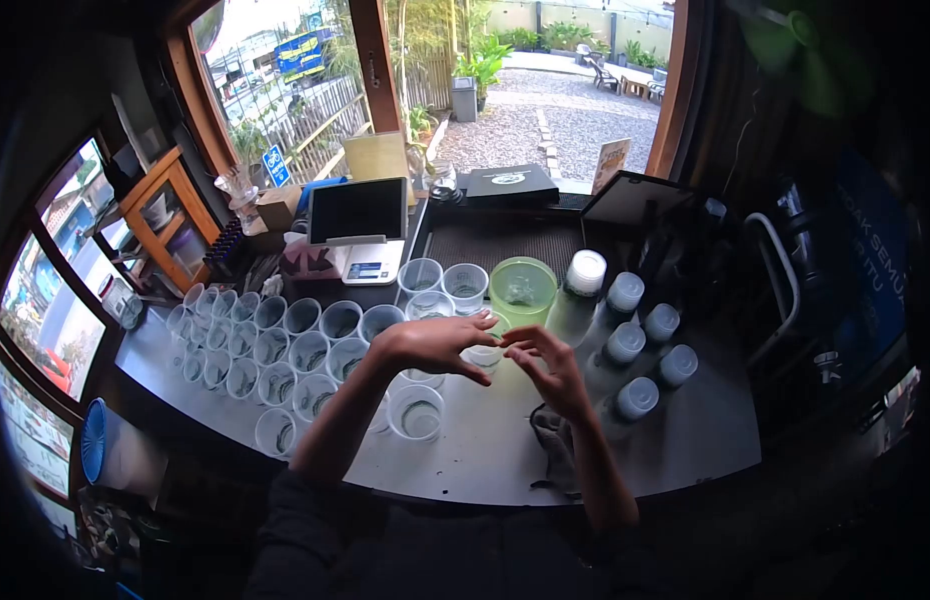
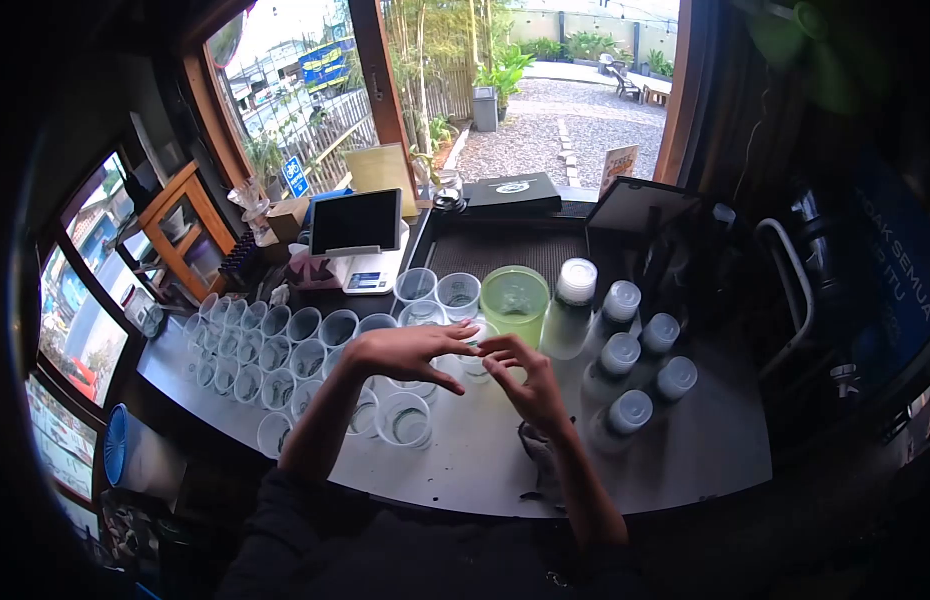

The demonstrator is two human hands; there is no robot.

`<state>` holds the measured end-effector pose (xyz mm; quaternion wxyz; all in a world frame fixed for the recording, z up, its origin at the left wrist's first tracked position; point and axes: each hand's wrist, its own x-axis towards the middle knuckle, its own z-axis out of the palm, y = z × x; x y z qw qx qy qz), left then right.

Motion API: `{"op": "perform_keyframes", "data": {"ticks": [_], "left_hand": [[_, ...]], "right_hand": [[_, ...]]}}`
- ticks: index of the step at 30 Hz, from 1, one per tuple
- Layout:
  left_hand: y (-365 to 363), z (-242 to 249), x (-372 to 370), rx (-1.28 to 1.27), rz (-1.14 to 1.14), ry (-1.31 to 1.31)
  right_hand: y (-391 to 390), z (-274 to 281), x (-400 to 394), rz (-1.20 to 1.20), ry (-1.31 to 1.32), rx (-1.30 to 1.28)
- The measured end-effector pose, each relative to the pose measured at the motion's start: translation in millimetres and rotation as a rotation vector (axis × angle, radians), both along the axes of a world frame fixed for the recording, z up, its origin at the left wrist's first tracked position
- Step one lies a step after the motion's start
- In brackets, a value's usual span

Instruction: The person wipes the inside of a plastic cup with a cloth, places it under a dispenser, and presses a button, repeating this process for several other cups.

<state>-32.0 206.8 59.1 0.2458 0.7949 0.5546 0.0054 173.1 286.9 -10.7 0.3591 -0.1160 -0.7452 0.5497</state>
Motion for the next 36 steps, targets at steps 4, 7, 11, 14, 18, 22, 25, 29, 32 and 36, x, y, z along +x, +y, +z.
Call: {"op": "perform_keyframes", "data": {"ticks": [4, 7, 11, 14, 18, 22, 25, 29, 32, 36], "left_hand": [[-53.7, -41.0, -31.2, 0.256, 0.185, -0.146], [-76.2, -68.4, -37.8, 0.353, 0.316, -0.094], [-90.1, -86.9, -35.1, 0.389, 0.363, -0.135], [-90.0, -92.3, -33.5, 0.333, 0.361, -0.153], [-88.8, -87.3, -26.2, 0.420, 0.322, -0.154], [-79.5, -59.1, -9.5, 0.454, 0.281, -0.345], [-66.6, -50.5, 10.8, 0.372, 0.208, -0.504], [-49.6, -28.8, 55.0, 0.389, 0.101, -0.513], [-17.1, -22.3, 79.7, 0.485, 0.059, -0.628], [31.3, -7.3, 113.8, 0.290, 0.045, -1.012]], "right_hand": [[-34.5, -23.9, -27.0, 0.042, -0.175, 0.029], [-43.9, -61.7, -39.2, 0.072, -0.363, -0.018], [-65.5, -86.2, -43.9, 0.257, -0.484, 0.096], [-86.1, -110.4, -56.2, 0.057, -0.452, 0.295], [-79.3, -146.1, -64.1, 0.156, -0.548, 0.217], [-69.8, -108.7, -30.0, 0.182, -0.472, 0.058], [-52.2, -74.2, 2.7, 0.162, -0.527, 0.026], [-29.1, -28.4, 45.6, 0.081, -0.360, 0.089], [-7.0, 6.3, 85.4, 0.037, -0.248, -0.036], [20.9, 22.9, 135.0, -0.139, 0.140, -0.233]]}}
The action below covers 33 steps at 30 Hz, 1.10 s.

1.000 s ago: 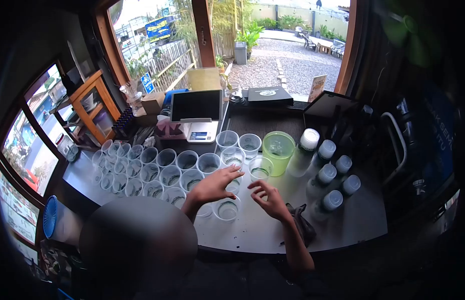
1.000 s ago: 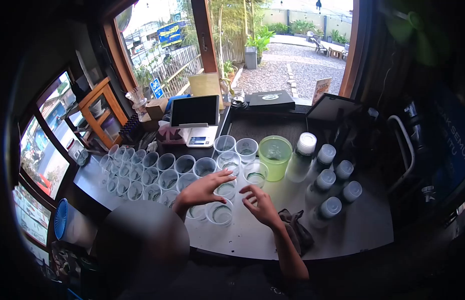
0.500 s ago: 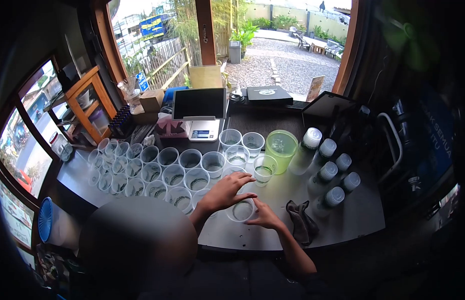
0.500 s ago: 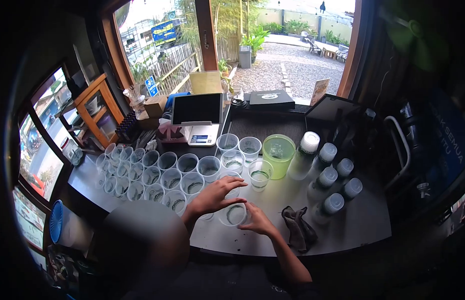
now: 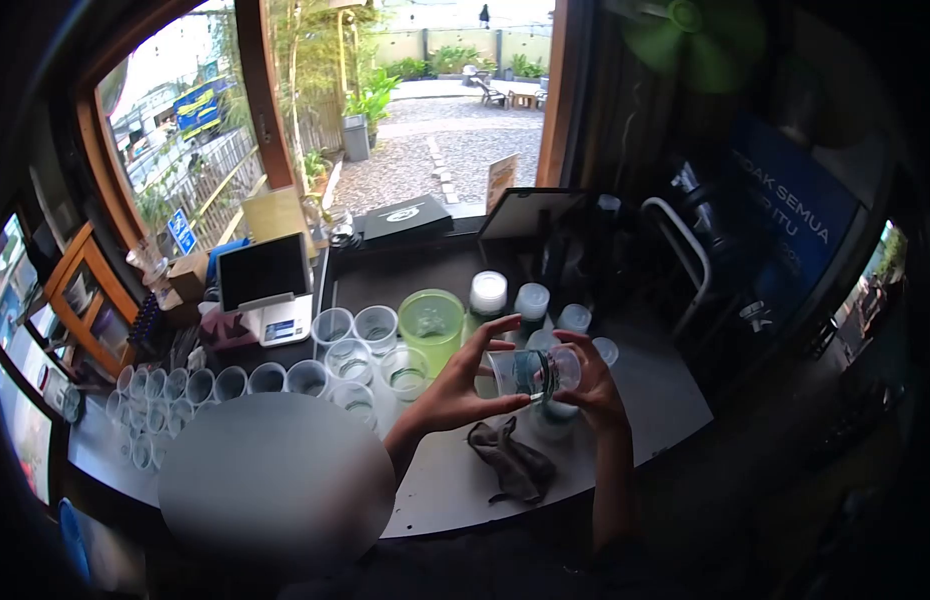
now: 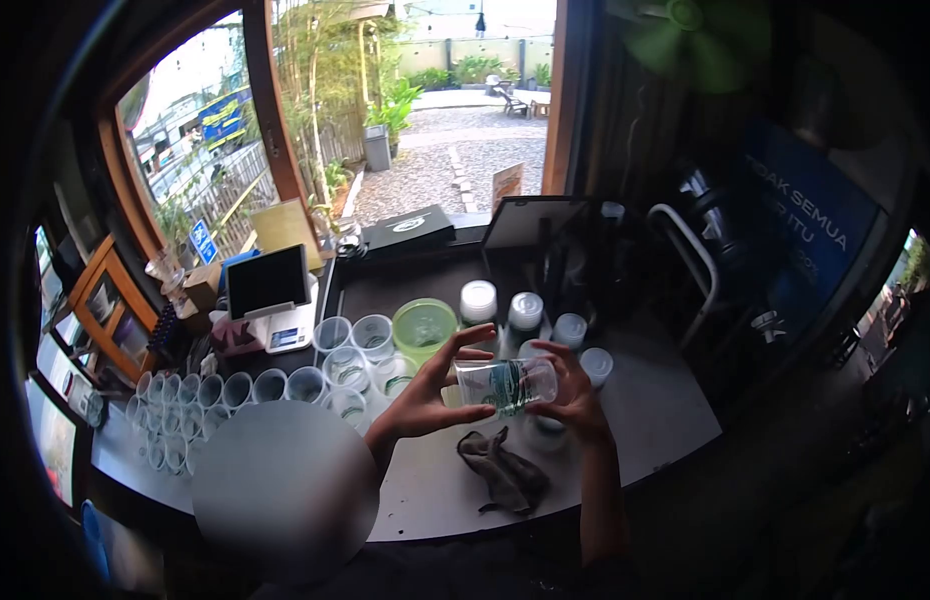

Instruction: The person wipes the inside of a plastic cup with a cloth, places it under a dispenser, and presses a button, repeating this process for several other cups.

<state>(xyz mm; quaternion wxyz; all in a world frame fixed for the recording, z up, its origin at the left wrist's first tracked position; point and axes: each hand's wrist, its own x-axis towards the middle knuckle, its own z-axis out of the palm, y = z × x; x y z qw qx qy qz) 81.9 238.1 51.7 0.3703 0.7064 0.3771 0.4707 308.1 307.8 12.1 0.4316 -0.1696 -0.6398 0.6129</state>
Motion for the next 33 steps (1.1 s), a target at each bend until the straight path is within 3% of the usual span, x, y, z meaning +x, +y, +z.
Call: {"op": "perform_keyframes", "data": {"ticks": [6, 13, 18, 21, 22, 25, 28, 33], "left_hand": [[79.2, 6.9, 74.6, 0.032, 0.001, -0.108], [179.7, 0.4, 134.6, -0.022, -0.131, -0.409], [271.2, 11.9, 139.7, 0.022, 0.070, -0.140], [340.4, -4.2, 137.9, 0.232, 0.255, 0.249], [361.7, -12.7, 136.9, 0.246, 0.249, 0.311], [415.4, -27.6, 134.3, 0.292, 0.231, 0.494], [439.3, -29.5, 138.1, 0.289, 0.219, 0.633], [464.9, -30.2, 133.1, 0.277, 0.169, 0.828]], "right_hand": [[36.6, 26.4, 34.2, -0.388, 0.425, -0.067], [108.1, 40.3, 66.5, -0.551, 0.265, 0.096], [178.1, 60.1, 86.2, -0.801, 0.238, 0.248], [243.1, 71.1, 89.5, -0.982, 0.190, 0.372], [250.4, 86.3, 83.7, -1.010, 0.202, 0.343], [340.0, 74.5, 76.3, -1.132, 0.132, 0.715], [388.4, 62.8, 61.3, -1.209, -0.081, 0.776], [445.2, 36.6, 51.8, -1.109, -0.263, 0.761]]}}
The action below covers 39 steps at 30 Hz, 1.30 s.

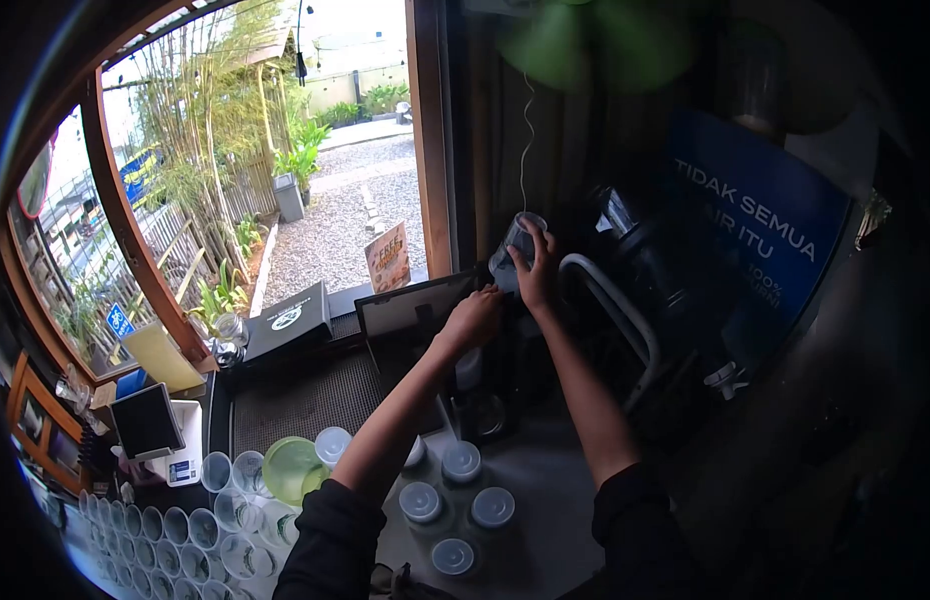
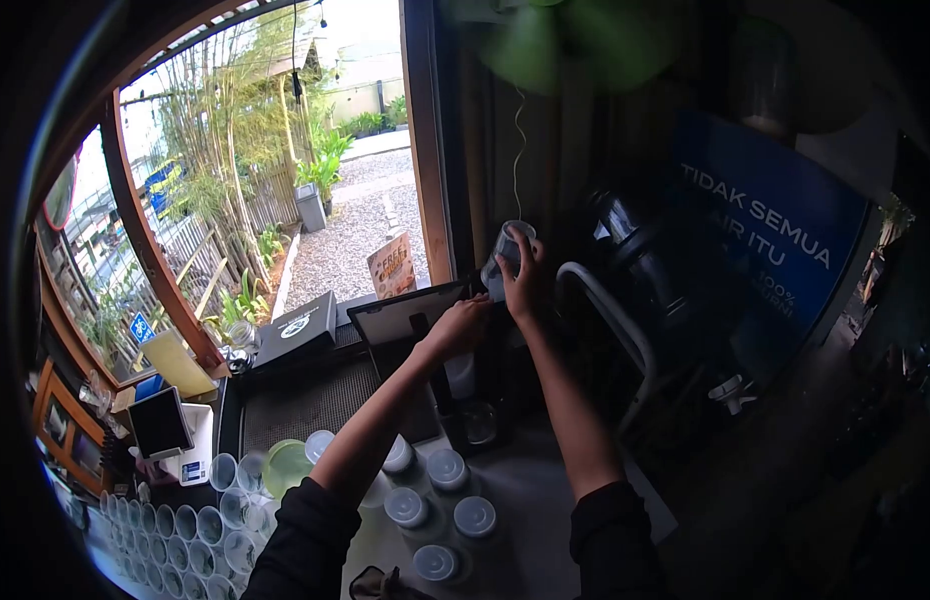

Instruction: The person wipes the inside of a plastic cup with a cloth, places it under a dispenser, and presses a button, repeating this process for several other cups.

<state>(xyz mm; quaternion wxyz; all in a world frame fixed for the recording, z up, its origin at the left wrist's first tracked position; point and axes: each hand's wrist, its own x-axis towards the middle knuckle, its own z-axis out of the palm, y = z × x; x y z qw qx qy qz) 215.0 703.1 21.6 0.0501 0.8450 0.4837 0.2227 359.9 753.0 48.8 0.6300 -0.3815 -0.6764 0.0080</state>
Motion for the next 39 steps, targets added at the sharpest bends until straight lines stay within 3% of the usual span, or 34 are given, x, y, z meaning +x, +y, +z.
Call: {"op": "perform_keyframes", "data": {"ticks": [2, 5, 8, 11, 14, 17, 20, 23, 26, 29, 34, 39], "left_hand": [[-19.0, 24.1, 3.4, -0.110, 0.029, 0.033], [-14.9, 0.9, -0.3, 0.120, -0.009, -0.058], [-35.1, 19.0, 5.4, 0.073, 0.030, -0.052], [-28.2, 9.9, 4.7, 0.087, 0.026, -0.064], [-25.5, 3.2, 3.2, 0.083, 0.035, -0.068], [-24.6, -3.2, 3.3, 0.094, 0.030, -0.087], [-40.7, 4.1, -2.7, 0.076, 0.022, 0.082], [-75.3, 25.6, -11.6, 0.005, -0.019, 0.084], [-100.3, 33.2, -29.7, 0.063, -0.056, 0.243], [-177.1, 79.0, -50.5, 0.019, -0.037, 0.151], [-294.2, 116.3, -100.1, 0.006, -0.038, -0.050], [-409.9, 118.8, -168.4, 0.062, 0.045, 0.032]], "right_hand": [[20.8, -20.1, -1.0, 0.078, -0.028, -0.025], [23.1, -31.7, 0.9, -0.013, -0.242, -0.259], [46.3, -44.2, -4.1, -0.058, -0.073, 0.033], [30.1, -32.3, -1.6, -0.070, -0.220, -0.418], [2.6, -17.2, -6.3, -0.111, -0.348, -0.305], [4.1, -16.9, -2.9, -0.067, -0.391, -0.346], [-20.6, 1.0, 5.8, 0.049, -0.462, -0.479], [-34.4, -10.7, 4.7, 0.024, -0.223, 0.014], [-106.2, 17.7, -2.0, 0.115, 0.006, -0.076], [-207.7, 51.9, -21.4, 0.242, 0.138, -0.153], [-314.7, 49.9, -73.5, 0.397, 0.181, -0.117], [-420.2, 31.3, -141.6, 0.545, 0.226, -0.179]]}}
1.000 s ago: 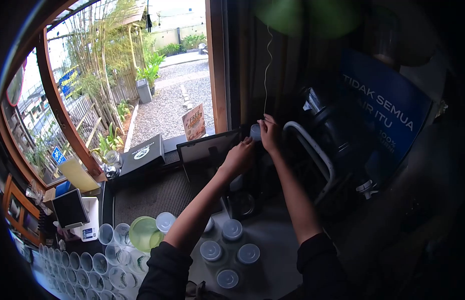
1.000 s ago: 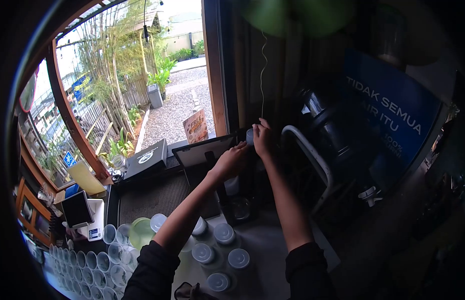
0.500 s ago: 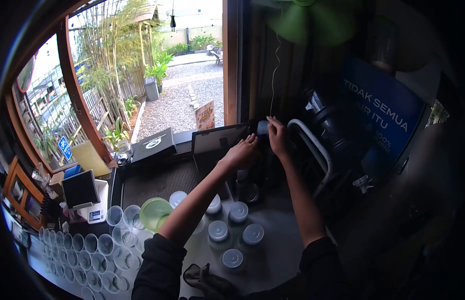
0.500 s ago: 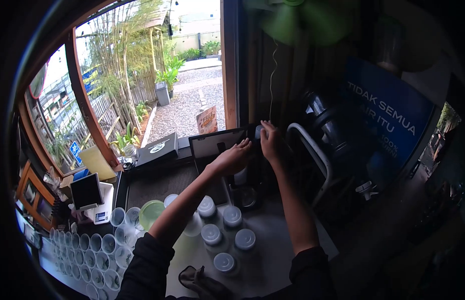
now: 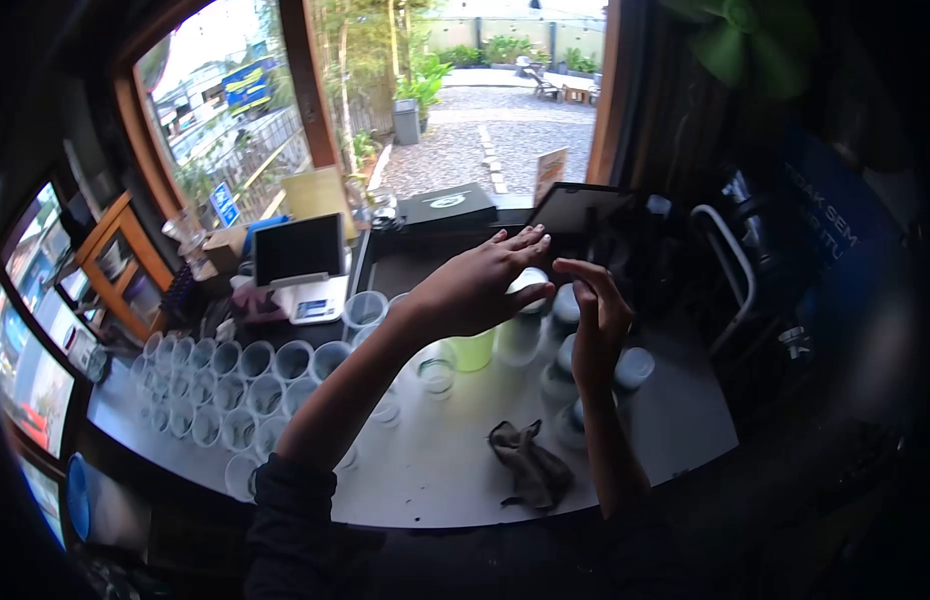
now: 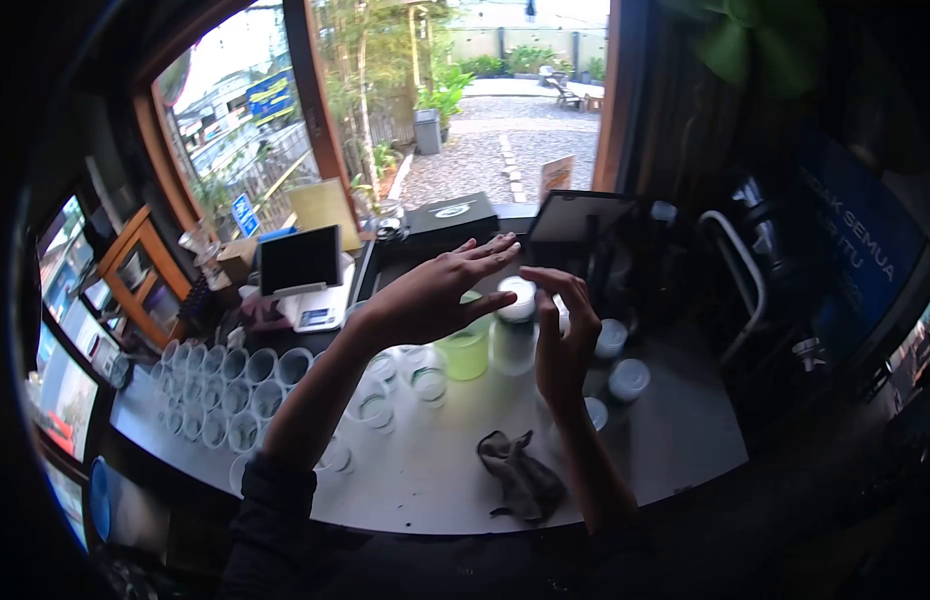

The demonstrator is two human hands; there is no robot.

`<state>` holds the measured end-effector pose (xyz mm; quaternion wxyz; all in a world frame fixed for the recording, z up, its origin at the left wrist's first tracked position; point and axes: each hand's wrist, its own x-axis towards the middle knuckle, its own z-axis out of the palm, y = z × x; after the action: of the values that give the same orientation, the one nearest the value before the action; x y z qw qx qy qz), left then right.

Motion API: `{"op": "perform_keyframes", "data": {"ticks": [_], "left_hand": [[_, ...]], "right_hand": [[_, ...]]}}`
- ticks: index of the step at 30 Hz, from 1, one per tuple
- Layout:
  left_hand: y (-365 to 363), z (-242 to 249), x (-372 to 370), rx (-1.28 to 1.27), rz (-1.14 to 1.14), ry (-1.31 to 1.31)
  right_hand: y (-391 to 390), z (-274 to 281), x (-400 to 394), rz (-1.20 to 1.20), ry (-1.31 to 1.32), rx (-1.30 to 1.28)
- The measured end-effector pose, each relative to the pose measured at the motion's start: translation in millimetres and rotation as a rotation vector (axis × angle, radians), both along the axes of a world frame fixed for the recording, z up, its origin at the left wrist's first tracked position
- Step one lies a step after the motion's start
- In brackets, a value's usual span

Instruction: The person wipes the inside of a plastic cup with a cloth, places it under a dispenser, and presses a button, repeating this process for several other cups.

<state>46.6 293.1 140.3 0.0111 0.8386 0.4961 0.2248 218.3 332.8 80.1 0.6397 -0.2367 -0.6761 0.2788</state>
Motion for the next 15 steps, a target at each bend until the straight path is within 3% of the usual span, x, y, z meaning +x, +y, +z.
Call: {"op": "perform_keyframes", "data": {"ticks": [4, 9, 15], "left_hand": [[-106.2, -5.4, -64.9, -0.057, 0.070, -0.053], [-225.0, -34.4, -137.4, -0.202, 0.184, -0.304], [-316.8, -83.5, -199.5, -0.284, 0.309, -0.253]], "right_hand": [[-80.3, -33.2, -60.3, 0.148, 0.054, -0.090], [-162.9, -96.4, -123.0, 0.331, 0.070, -0.203], [-230.6, -124.7, -170.1, 0.477, -0.136, -0.075]]}}
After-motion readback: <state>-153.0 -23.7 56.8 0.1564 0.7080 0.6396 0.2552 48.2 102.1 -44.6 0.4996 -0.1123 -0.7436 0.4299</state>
